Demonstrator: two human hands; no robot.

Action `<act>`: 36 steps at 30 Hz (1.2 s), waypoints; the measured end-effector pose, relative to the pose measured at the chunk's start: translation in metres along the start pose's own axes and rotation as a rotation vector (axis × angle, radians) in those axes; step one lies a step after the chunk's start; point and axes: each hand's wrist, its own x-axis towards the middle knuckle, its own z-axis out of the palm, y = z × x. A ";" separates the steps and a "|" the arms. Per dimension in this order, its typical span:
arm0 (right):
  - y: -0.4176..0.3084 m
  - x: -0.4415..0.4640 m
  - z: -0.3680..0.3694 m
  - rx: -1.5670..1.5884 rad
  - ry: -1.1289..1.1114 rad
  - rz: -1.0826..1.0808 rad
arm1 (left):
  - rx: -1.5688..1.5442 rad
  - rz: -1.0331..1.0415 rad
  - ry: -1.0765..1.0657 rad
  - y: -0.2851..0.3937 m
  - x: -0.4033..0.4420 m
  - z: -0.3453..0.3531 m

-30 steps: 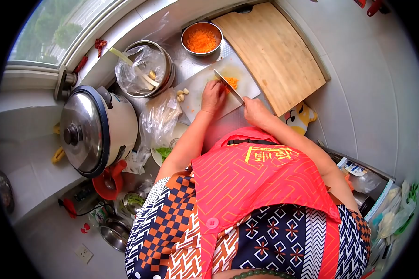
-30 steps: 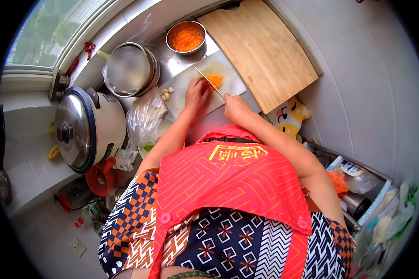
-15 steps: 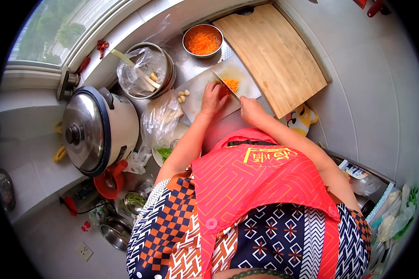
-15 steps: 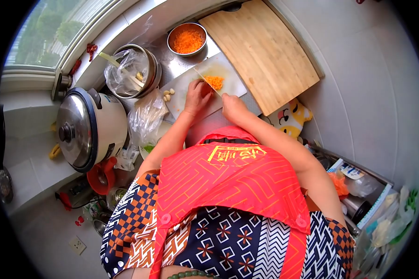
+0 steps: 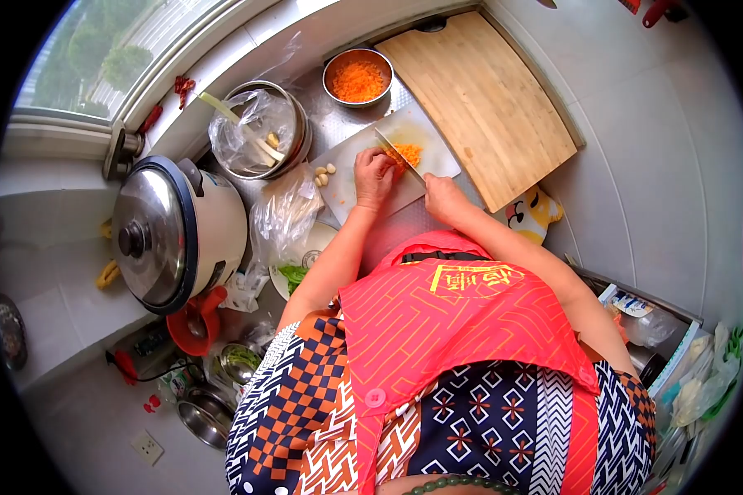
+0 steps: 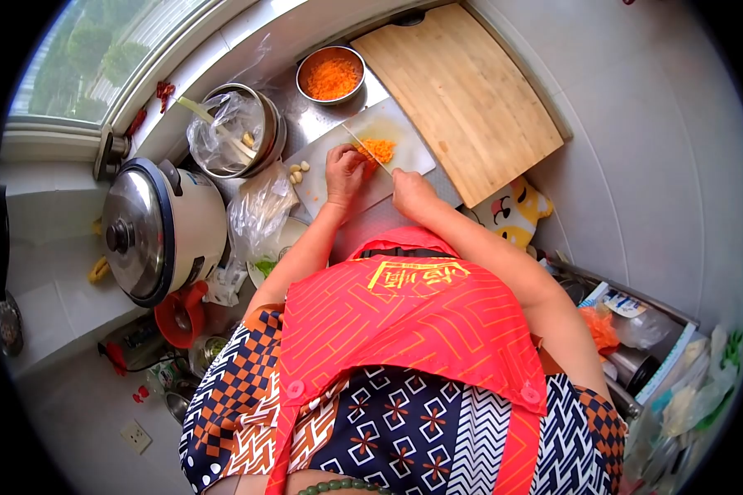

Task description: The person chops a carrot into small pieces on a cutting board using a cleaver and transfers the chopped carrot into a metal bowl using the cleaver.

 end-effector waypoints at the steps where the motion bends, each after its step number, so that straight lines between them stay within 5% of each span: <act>1: -0.001 -0.001 0.000 0.003 0.002 -0.001 | 0.001 -0.009 0.012 -0.001 0.000 0.000; 14: -0.001 -0.001 -0.001 -0.004 0.015 -0.003 | -0.014 0.020 0.030 0.005 -0.005 -0.004; 20: 0.001 0.000 0.001 0.009 0.031 -0.012 | 0.055 0.232 -0.182 0.000 -0.002 -0.014; 36: 0.006 -0.003 -0.006 0.075 0.092 -0.057 | 0.010 0.190 -0.140 0.004 -0.003 -0.010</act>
